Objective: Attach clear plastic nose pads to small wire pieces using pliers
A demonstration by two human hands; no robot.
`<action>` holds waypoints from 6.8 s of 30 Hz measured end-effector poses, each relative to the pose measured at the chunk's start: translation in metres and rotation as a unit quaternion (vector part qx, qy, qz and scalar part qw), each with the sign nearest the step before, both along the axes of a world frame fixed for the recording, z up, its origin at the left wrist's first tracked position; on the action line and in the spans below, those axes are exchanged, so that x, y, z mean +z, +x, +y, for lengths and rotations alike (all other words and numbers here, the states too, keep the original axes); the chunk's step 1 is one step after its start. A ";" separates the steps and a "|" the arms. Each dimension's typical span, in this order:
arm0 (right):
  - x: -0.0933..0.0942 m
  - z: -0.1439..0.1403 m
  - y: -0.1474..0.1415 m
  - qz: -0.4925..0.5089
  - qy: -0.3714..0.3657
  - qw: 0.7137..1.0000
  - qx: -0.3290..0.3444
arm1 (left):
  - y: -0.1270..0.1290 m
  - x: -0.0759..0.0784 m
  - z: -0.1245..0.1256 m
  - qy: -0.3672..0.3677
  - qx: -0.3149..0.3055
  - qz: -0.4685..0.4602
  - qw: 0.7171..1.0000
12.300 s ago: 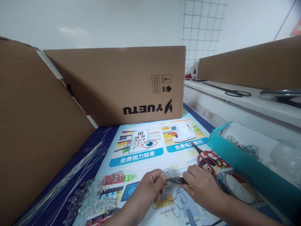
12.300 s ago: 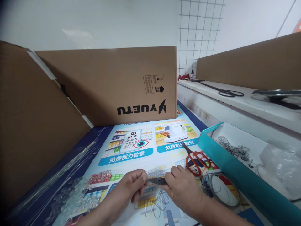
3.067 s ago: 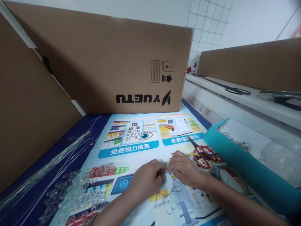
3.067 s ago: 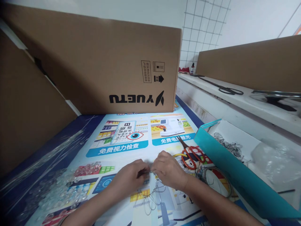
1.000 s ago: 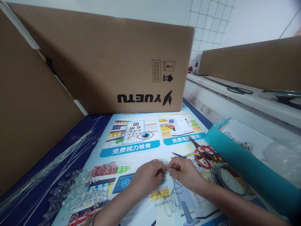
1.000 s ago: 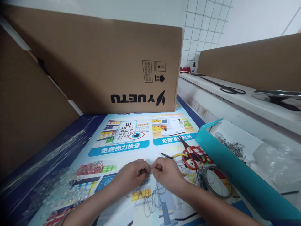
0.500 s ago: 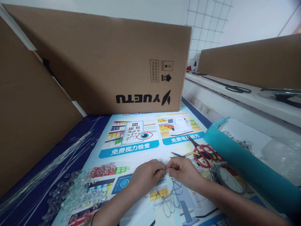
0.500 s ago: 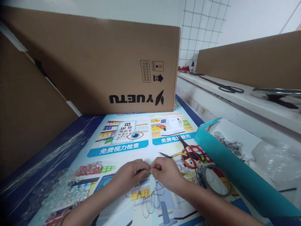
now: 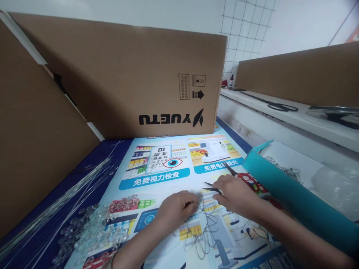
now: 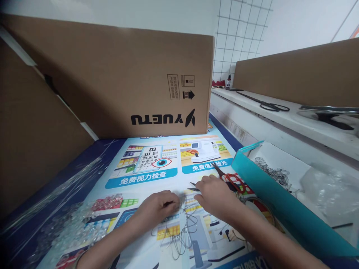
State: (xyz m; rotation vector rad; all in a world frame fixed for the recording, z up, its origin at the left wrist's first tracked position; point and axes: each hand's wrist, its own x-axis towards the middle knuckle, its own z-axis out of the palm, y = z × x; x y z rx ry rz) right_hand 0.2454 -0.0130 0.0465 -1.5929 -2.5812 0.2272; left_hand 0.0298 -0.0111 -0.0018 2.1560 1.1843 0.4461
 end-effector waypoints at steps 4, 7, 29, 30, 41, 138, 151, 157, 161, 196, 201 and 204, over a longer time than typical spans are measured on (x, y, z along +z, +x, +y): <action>-0.003 -0.007 0.017 -0.091 0.000 0.996 0.019 | 0.000 0.000 -0.001 -0.004 0.008 0.003 1.000; -0.011 -0.011 0.027 -0.096 0.024 0.995 0.025 | 0.000 -0.001 -0.001 -0.004 0.016 0.011 1.000; -0.022 -0.021 0.024 -0.103 0.097 0.990 -0.009 | 0.001 0.000 0.001 -0.018 0.025 -0.001 1.000; -0.016 -0.025 0.025 -0.083 0.089 0.993 -0.005 | 0.002 0.000 0.001 -0.019 0.025 -0.002 0.999; 0.000 -0.043 0.020 -0.024 0.004 0.997 0.068 | 0.002 -0.001 0.000 -0.007 0.026 0.003 1.000; -0.031 -0.045 -0.002 -0.158 0.170 0.967 0.103 | 0.009 0.000 -0.005 0.060 -0.004 -0.016 0.998; -0.030 -0.055 -0.010 -0.140 0.179 0.972 0.062 | 0.010 -0.003 -0.002 0.082 -0.009 -0.071 0.994; -0.031 -0.056 -0.008 -0.126 0.174 0.975 0.063 | 0.009 -0.005 -0.001 0.046 0.017 -0.100 0.994; -0.031 -0.057 -0.007 -0.116 0.171 0.976 0.061 | 0.009 -0.006 0.000 0.029 0.025 -0.112 0.993; -0.038 -0.059 -0.010 -0.087 0.164 0.980 0.074 | 0.010 -0.007 0.000 -0.006 0.030 -0.134 0.990; -0.038 -0.058 -0.011 -0.081 0.167 0.979 0.079 | 0.009 -0.007 -0.001 -0.021 0.039 -0.144 0.989; -0.040 -0.058 -0.012 -0.084 0.170 0.979 0.081 | 0.009 -0.009 -0.001 -0.027 0.049 -0.147 0.988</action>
